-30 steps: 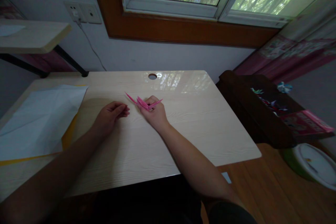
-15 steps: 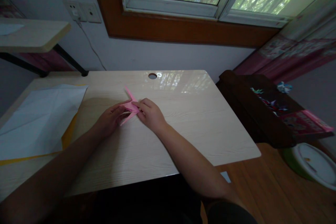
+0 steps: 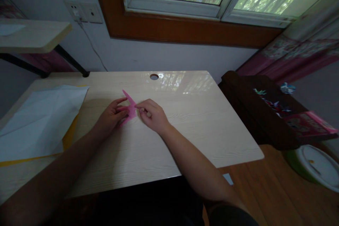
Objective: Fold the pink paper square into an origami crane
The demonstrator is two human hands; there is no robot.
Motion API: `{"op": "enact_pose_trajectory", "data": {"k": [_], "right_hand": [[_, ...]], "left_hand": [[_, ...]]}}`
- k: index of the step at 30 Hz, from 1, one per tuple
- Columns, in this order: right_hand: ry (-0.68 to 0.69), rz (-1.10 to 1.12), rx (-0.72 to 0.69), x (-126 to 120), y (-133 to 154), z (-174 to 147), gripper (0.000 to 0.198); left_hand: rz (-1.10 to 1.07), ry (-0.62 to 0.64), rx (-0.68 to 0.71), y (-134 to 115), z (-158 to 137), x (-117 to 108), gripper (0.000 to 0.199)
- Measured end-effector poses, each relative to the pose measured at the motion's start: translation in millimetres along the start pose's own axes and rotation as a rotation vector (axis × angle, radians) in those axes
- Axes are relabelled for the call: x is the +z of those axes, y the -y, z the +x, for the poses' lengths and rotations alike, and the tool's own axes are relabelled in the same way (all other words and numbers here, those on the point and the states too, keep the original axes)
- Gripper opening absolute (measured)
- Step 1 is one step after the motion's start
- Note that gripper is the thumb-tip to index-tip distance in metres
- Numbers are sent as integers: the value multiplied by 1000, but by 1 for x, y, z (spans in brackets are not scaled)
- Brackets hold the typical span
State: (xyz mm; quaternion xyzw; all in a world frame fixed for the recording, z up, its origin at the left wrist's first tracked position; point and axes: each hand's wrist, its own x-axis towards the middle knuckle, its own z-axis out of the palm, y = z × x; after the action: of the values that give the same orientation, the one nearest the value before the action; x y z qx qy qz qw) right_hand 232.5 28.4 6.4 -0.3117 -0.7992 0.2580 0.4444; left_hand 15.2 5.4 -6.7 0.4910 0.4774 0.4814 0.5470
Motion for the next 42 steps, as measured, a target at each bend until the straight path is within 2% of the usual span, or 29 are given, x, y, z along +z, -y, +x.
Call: {"op": "enact_pose_trajectory", "data": {"k": [2,6,9,12,17,20,22,25,29,34,38,42], "right_hand": [[-47,1,47,-1,1,1,18],[-33,59,96,2,1,5,34],[43,85,121,5,0,5,24],[39,136,198,7,-3,4,21],[-139,440,495,7,-8,6,28],[-259,628,594,7,-12,10,33],[-298,722,633,7,-14,11,34],[-297,795,657,7,-16,12,33],[-231,861,642,9,-11,11,29],[-126,919,576,11,-5,12,26],[-62,904,567,11,-6,12,26],[1,895,573,12,-10,10,25]], "left_hand": [[70,4,26,-3,-2,-1,68],[162,-1,102,-6,-7,-1,71],[218,4,133,-8,-10,1,73],[253,9,153,-11,-10,1,71],[163,-64,196,-11,-4,-2,68],[73,-126,170,-6,0,-3,68],[-7,-118,126,-3,2,-2,69],[-40,-34,44,-2,2,2,56],[29,43,-9,-2,-1,6,36],[1,9,-34,-2,0,6,37],[-70,-30,-10,-3,1,9,50],[-105,30,-65,-4,0,9,35]]}}
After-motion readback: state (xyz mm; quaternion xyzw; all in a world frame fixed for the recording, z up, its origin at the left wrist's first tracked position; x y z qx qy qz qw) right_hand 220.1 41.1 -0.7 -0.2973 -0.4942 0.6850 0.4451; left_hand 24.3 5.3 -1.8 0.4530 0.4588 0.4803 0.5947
